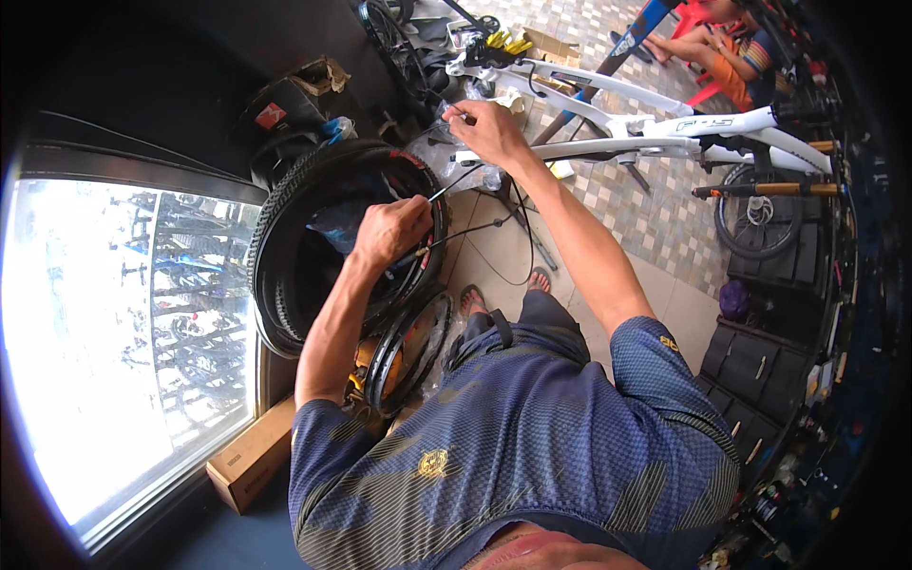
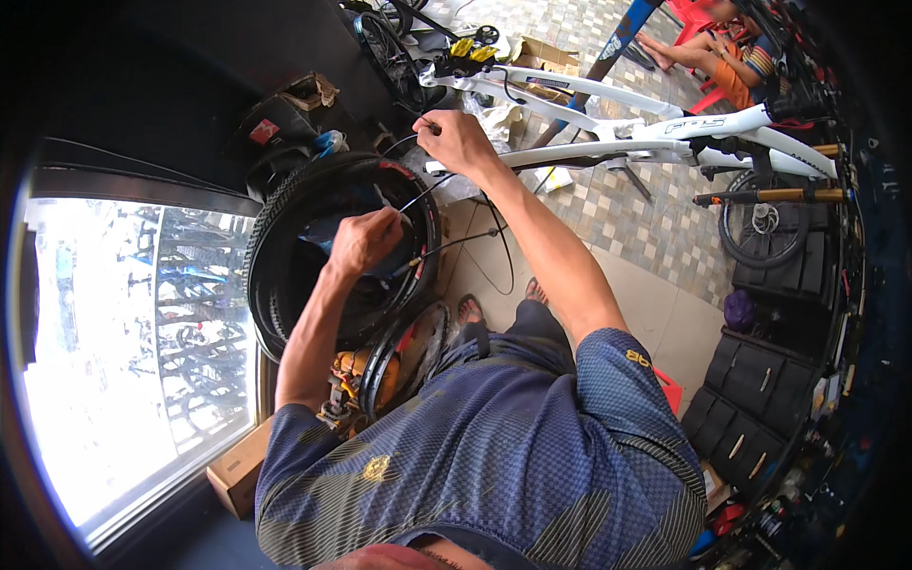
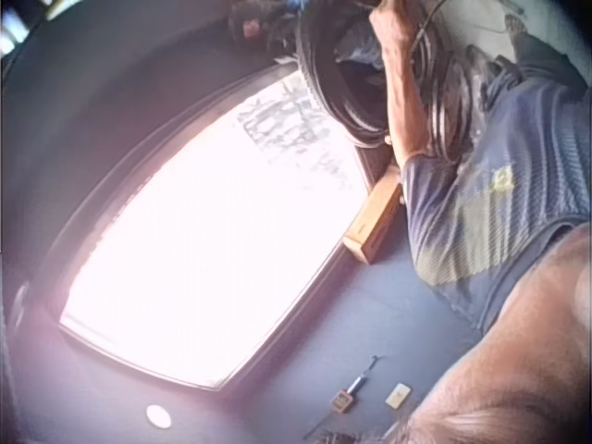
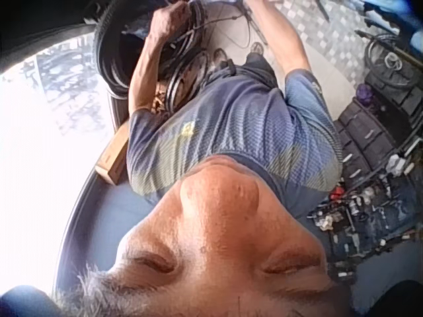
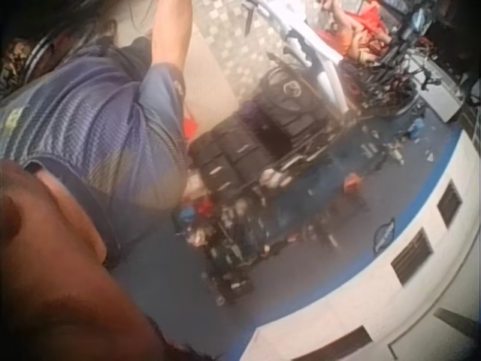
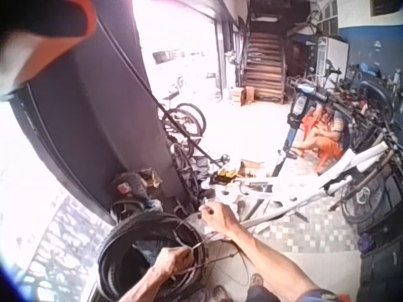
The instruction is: The person routes a brake cable through the white bicycle frame, threads it through the headset area, and secures it to the frame using a small tool. The person handles the cable and frame throughout the process.
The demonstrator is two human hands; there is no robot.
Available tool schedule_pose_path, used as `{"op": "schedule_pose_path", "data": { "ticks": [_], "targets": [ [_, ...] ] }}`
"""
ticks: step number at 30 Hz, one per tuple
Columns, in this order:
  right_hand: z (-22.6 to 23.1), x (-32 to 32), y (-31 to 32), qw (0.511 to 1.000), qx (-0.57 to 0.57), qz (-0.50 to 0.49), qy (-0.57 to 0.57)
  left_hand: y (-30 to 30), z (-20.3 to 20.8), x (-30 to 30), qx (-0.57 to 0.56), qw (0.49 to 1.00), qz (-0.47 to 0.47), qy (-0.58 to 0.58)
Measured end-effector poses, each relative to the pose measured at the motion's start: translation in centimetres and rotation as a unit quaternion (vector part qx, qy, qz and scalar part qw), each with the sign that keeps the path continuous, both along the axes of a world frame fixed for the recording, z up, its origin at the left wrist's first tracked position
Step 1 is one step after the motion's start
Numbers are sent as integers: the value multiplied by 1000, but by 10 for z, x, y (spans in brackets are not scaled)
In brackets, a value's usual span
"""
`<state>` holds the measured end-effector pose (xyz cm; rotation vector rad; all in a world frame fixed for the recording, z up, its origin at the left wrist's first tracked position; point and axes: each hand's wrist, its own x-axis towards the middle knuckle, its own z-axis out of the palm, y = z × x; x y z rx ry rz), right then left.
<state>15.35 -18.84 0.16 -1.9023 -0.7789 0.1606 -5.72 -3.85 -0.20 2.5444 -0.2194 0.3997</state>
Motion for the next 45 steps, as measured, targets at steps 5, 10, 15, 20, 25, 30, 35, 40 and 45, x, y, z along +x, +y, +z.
{"op": "schedule_pose_path", "data": {
  "ticks": [5, 10, 15, 20, 25, 30, 35, 40, 45],
  "targets": [
    [24, -1, 1, 995, -34, 55, 81, 25, 25, -14, 129, 989, -70, 8],
    [-3, 12, 0, 995, 11, 41, 90, 14, 6, 30, 159, 982, -105, 16],
    [-12, 10, -3, 998, -9, 16, 60, 6, -16, 34, 196, 977, -85, 2],
    [22, -6, -10, 999, 44, 5, 29, 19, 21, 8, 358, 929, -80, -49],
    [16, 3, -8, 979, 135, 56, 141, 29, 50, 0, 439, 891, -108, -33],
    [9, 5, -10, 932, 189, 34, 308, 0, 11, 36, 322, 941, -104, -15],
    [6, 5, -8, 967, 133, 25, 216, -21, 7, 38, 100, 993, -23, 61],
    [7, 6, -2, 989, 86, 62, 104, 3, 32, 18, -154, 977, 43, 141],
    [9, 11, -3, 958, 43, 158, 234, 27, 42, 3, -149, 962, 24, 226]
  ]
}}
